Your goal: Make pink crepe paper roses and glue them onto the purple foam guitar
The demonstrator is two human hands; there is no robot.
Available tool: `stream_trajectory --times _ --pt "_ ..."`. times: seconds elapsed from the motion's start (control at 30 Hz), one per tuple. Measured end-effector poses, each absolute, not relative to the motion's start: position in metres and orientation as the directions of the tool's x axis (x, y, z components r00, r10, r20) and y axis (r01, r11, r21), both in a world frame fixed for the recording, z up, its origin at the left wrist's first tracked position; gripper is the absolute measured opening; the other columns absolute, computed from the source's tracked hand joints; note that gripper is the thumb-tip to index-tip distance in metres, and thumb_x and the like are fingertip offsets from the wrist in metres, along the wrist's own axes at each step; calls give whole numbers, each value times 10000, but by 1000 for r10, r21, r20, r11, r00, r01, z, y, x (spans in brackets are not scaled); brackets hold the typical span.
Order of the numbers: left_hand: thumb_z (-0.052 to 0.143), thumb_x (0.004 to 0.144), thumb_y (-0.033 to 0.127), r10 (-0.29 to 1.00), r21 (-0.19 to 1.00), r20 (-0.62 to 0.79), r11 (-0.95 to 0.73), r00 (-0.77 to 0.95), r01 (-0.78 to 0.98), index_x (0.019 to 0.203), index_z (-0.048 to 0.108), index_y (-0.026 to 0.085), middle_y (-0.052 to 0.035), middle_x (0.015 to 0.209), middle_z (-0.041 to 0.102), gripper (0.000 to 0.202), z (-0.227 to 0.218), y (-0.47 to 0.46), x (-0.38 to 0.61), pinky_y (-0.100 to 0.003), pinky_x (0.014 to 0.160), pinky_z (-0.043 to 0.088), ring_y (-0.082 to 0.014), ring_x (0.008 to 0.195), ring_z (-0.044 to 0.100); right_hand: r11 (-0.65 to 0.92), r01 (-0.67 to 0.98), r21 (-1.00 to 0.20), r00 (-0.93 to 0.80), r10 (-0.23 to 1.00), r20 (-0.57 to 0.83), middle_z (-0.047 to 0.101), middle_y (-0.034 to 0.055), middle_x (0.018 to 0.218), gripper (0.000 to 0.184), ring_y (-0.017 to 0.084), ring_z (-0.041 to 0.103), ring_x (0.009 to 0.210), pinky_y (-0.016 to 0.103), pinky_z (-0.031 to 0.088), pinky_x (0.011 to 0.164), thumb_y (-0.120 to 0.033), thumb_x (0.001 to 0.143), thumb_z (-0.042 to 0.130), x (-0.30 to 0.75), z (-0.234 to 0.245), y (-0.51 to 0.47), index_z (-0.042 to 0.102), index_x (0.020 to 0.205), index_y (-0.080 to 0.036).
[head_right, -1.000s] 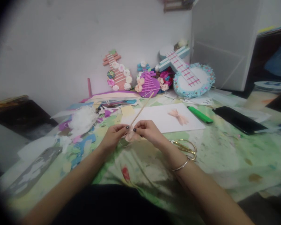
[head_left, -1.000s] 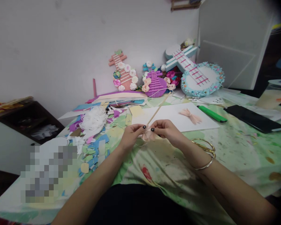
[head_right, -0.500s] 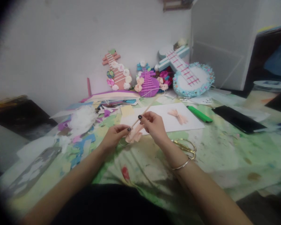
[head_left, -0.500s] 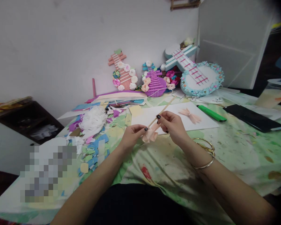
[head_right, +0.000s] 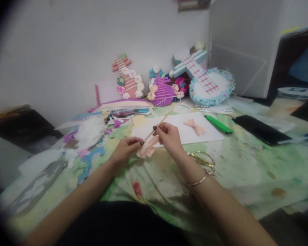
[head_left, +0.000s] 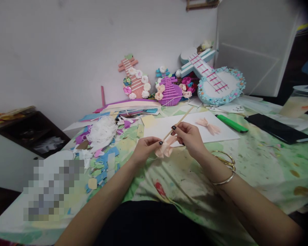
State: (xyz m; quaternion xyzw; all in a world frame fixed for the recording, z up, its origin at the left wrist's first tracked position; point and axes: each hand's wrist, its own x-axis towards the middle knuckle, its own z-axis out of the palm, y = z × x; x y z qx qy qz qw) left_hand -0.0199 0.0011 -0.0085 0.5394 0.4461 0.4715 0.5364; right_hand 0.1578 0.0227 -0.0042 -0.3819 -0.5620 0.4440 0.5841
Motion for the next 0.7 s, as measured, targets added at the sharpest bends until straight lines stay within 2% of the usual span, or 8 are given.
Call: stream_trajectory --times 0.13,0.3,0.47,0.7 --pt "789 585 310 991 996 28 -17 131 -86 764 700 126 -25 670 680 272 -12 3 -21 -221 575 416 -108 575 565 361 96 -927 0 932 363 594 15 635 306 72 435 481 196 328 428 -462 734 633 157 -6 22 587 733 -159" --pt "783 597 306 989 992 30 -11 144 -126 788 695 119 -38 707 688 282 -13 4 -22 -233 607 436 -123 622 591 357 143 -923 -252 915 315 624 30 641 298 116 555 576 219 419 530 -439 744 627 154 -9 19 618 718 -142" --pt "770 618 295 987 993 41 -23 154 -116 788 695 117 -32 693 679 258 -13 4 -23 -226 598 427 -116 612 582 364 199 -910 -331 899 287 628 25 607 253 113 562 541 207 389 497 -394 738 641 151 -12 19 627 730 -142" --pt "760 630 299 985 985 24 6 173 -173 795 690 124 -26 691 671 251 -17 8 -24 -237 616 430 -110 603 579 292 86 -952 -381 893 240 568 -8 540 259 74 470 470 190 324 454 -389 735 627 151 -8 17 586 687 -137"
